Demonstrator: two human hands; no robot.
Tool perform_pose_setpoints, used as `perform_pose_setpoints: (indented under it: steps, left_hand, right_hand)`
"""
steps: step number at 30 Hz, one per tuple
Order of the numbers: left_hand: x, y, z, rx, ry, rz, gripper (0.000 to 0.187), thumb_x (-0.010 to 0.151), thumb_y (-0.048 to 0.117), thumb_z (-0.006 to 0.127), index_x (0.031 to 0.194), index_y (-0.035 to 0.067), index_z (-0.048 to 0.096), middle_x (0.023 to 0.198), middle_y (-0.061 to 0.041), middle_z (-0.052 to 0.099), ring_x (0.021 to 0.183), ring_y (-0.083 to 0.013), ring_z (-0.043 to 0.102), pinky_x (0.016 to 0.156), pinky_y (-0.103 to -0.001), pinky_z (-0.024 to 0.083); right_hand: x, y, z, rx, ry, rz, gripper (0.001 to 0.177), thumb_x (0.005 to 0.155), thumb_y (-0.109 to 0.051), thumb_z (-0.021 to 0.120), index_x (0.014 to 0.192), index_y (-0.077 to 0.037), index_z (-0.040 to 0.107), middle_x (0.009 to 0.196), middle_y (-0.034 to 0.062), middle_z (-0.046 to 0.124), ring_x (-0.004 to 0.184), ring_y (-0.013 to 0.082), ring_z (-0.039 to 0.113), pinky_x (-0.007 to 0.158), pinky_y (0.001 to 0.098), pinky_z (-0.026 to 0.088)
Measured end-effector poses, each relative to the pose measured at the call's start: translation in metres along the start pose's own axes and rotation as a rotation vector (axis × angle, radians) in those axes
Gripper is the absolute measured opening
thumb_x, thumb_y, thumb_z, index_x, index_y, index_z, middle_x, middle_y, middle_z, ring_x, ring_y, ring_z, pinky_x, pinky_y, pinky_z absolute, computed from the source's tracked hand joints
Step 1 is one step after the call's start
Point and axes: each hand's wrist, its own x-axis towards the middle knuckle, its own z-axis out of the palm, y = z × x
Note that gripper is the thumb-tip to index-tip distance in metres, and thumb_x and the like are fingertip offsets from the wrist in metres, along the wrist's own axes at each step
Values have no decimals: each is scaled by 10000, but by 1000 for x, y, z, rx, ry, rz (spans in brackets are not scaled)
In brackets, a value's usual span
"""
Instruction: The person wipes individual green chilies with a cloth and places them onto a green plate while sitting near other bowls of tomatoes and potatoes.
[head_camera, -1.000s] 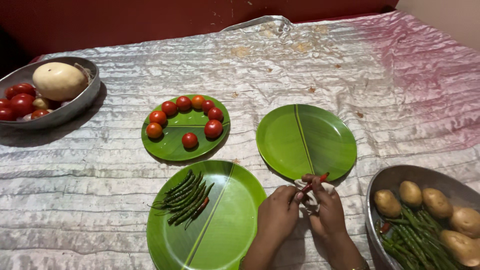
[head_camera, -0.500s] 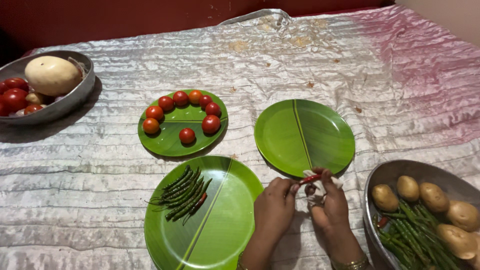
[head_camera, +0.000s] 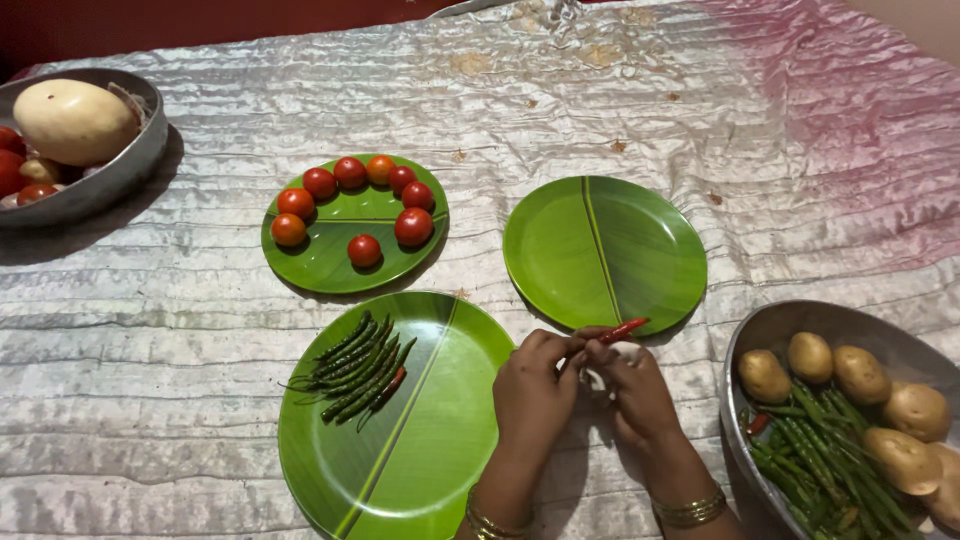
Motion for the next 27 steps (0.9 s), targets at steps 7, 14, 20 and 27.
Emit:
perform_pose_setpoints:
  steps: [7, 14, 20, 27]
  left_hand:
    - [-1, 3, -6, -15, -22, 18, 109, 870, 246, 754, 932, 166, 795, 914, -36, 717, 820, -301, 699, 696, -426, 538]
    - [-2, 8, -28, 4, 19, 20, 90, 874, 242, 757, 915, 174, 799, 882, -51, 705, 777, -313, 678, 691, -439, 525]
    - [-10, -17, -115, 88, 234, -115, 133, 878, 213, 710, 973, 170, 793, 937, -48, 731, 860, -283, 706, 743, -407, 539]
    - [-23, -57, -162, 494, 540, -375, 171, 946, 261, 675, 1003, 118, 750, 994, -105, 717, 905, -354, 670, 754, -475, 505]
  right_hand:
    - [7, 6, -12, 186, -18, -46, 256, 972, -241, 678, 1060, -1, 683, 954, 72, 702, 848, 174, 677, 704, 296, 575]
    - [20, -1, -32, 181, 159, -68, 282, 1037, -331, 657, 1110, -58, 665, 970, 34, 669, 782, 152, 599, 592, 266, 490]
    - [35, -8, -52, 132, 111, -234, 271, 1065, -289, 639, 1157, -36, 603, 1057, 66, 672, 867, 176, 650, 641, 284, 529]
    - [39, 6, -58, 20, 45, -194, 256, 1080, -270, 650, 1104, -16, 643, 1056, 96, 684, 836, 188, 656, 660, 285, 532]
